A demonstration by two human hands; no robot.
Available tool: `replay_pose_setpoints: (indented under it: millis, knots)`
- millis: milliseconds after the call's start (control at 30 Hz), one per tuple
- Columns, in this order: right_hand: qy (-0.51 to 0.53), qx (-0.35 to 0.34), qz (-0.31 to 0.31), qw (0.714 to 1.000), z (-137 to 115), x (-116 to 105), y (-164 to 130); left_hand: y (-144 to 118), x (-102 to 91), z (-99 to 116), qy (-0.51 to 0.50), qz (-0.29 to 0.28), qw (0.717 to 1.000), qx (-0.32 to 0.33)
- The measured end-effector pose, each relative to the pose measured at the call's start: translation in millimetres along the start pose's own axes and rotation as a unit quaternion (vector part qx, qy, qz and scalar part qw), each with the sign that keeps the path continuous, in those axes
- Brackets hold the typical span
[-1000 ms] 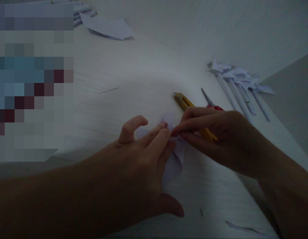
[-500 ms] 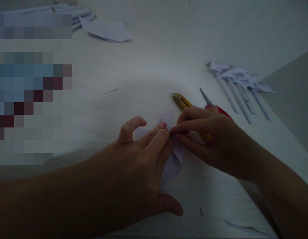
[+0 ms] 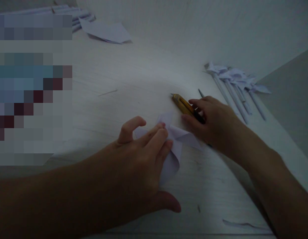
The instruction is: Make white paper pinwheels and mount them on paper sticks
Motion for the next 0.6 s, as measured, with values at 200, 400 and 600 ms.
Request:
replay_pose_setpoints:
  millis: [200, 400, 600]
  knots:
    - [0.043, 0.05, -0.041, 0.997, 8, 14, 9, 0, -2.0, 2, 0.011, 0.002, 1.0, 0.018]
    - [0.243, 0.032, -0.177, 0.953, 5, 11, -1, 1, -3.5, 5, 0.011, -0.009, 0.999, 0.037]
    - [0.373, -0.042, -0.237, 0.896, -8, 0, -17, 0, -3.4, 3, 0.015, -0.014, 0.999, 0.032]
Point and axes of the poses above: each hand's wrist, its own y-axis towards the middle knuckle, its own x-axis out of the palm, z = x × y, the point moved 9 cm from there along y, towards the middle knuckle, and after that the axes turned 9 degrees about -y, right-handed, at the moved point
